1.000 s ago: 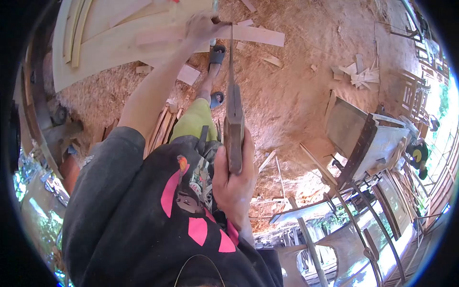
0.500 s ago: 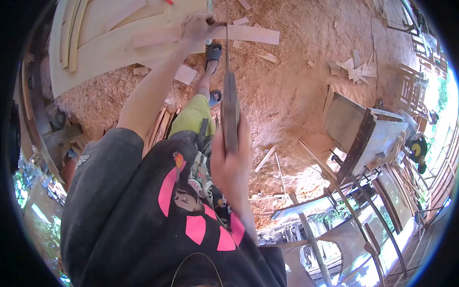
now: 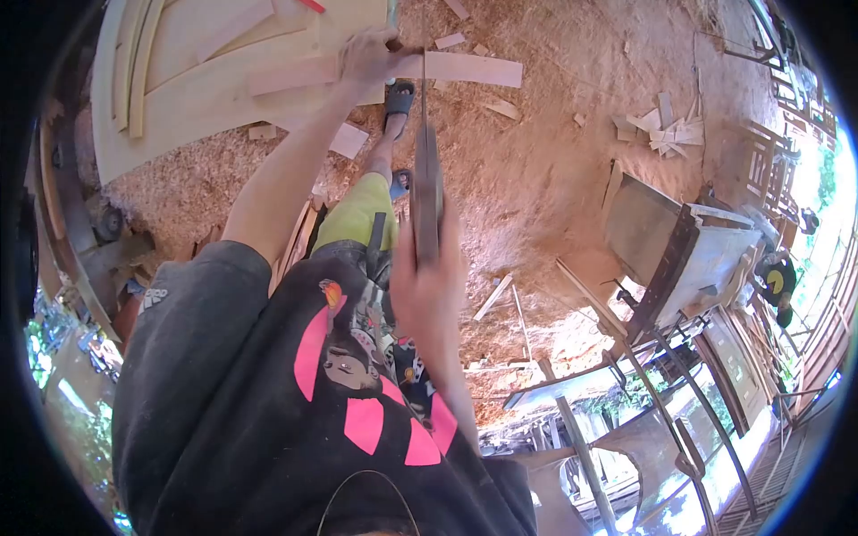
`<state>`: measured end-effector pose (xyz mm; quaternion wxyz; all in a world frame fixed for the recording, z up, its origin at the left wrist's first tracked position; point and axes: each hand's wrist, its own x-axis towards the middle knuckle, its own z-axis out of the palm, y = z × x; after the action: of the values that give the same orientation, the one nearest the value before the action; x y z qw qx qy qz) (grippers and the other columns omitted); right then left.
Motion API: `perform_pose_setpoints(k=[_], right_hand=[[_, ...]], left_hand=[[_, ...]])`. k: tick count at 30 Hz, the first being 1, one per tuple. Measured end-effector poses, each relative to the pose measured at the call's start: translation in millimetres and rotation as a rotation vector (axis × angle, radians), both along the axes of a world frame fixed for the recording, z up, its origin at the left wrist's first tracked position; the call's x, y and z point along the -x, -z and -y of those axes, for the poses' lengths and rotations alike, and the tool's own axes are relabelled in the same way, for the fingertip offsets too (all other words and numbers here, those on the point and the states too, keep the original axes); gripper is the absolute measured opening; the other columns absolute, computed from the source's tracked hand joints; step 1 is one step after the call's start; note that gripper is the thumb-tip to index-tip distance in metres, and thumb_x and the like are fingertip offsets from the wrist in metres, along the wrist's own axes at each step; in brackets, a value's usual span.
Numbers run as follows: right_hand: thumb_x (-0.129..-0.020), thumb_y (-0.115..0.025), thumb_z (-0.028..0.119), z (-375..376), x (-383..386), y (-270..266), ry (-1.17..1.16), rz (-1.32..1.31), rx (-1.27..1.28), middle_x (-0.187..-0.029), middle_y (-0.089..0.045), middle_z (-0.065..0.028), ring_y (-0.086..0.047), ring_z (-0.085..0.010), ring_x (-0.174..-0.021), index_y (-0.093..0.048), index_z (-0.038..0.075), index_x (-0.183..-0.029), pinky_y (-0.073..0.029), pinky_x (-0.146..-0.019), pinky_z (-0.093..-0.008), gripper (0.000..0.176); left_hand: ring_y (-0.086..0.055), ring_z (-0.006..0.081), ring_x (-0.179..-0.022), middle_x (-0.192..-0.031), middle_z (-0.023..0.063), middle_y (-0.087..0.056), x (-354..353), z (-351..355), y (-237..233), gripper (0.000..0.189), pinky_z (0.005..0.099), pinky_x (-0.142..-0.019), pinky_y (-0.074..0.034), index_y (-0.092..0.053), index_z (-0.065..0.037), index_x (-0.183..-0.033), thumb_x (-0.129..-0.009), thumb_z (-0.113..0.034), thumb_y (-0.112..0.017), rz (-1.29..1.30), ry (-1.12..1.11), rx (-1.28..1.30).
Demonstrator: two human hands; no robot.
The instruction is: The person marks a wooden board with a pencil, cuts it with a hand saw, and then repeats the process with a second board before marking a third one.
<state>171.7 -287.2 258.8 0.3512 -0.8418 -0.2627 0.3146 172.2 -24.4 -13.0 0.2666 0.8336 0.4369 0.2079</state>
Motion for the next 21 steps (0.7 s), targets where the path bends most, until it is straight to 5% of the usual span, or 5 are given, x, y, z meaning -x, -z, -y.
perform_pose_setpoints(k=[2, 5, 7, 14, 21], right_hand=[[-0.101, -0.060, 0.018, -52, -20, 50, 0.068, -0.063, -0.033, -0.101, -0.067, -0.0174, -0.064, -0.0220, -0.087, -0.060, -0.001, -0.131, -0.051, -0.078, -0.0388, 0.035], [-0.102, -0.061, 0.021, -74, -38, 64, 0.049, -0.035, -0.048, -0.093, -0.063, -0.0174, -0.061, -0.0225, -0.081, -0.061, 0.000, -0.125, -0.049, -0.074, -0.0399, 0.032], [-0.102, -0.058, 0.020, -45, -27, 12, -0.004, -0.046, 0.065, -0.108, -0.069, -0.0306, -0.072, -0.0452, -0.095, -0.050, -0.003, -0.144, -0.054, -0.081, -0.0479, 0.048], [-0.101, -0.059, 0.010, 30, 7, -38, -0.023, -0.014, 0.026, -0.130, -0.066, -0.0226, -0.073, -0.0287, -0.105, -0.041, -0.002, -0.154, -0.056, -0.088, -0.0398, 0.057], [-0.101, -0.061, 0.018, -83, -40, 53, -0.025, -0.021, -0.034, -0.086, -0.064, -0.0233, -0.067, -0.0363, -0.078, -0.055, -0.001, -0.125, -0.051, -0.071, -0.0449, 0.031]], left_hand=[[-0.071, 0.0292, -0.085, -0.083, 0.0059, -0.073, 1, -1, -4, 0.046, 0.0448, -0.078, -0.054, -0.073, -0.011, -0.077, -0.078, -0.056, -0.082, -0.026, -0.016, 0.024], [-0.071, 0.0292, -0.087, -0.084, 0.0054, -0.073, -1, 3, -3, 0.046, 0.0432, -0.079, -0.053, -0.074, -0.013, -0.078, -0.078, -0.058, -0.082, -0.002, -0.015, 0.038], [-0.071, 0.0297, -0.087, -0.084, 0.0053, -0.072, -1, -3, -3, 0.046, 0.0435, -0.078, -0.053, -0.075, -0.014, -0.079, -0.078, -0.060, -0.081, -0.062, 0.007, 0.055], [-0.070, 0.0306, -0.087, -0.085, 0.0057, -0.071, 1, 1, 1, 0.044, 0.0456, -0.081, -0.052, -0.076, -0.014, -0.079, -0.080, -0.058, -0.079, 0.018, 0.004, -0.006], [-0.069, 0.0248, -0.095, -0.088, -0.0001, -0.070, 0, 1, 2, 0.044, 0.0432, -0.087, -0.051, -0.072, -0.018, -0.073, -0.080, -0.061, -0.078, -0.050, -0.022, 0.010]])
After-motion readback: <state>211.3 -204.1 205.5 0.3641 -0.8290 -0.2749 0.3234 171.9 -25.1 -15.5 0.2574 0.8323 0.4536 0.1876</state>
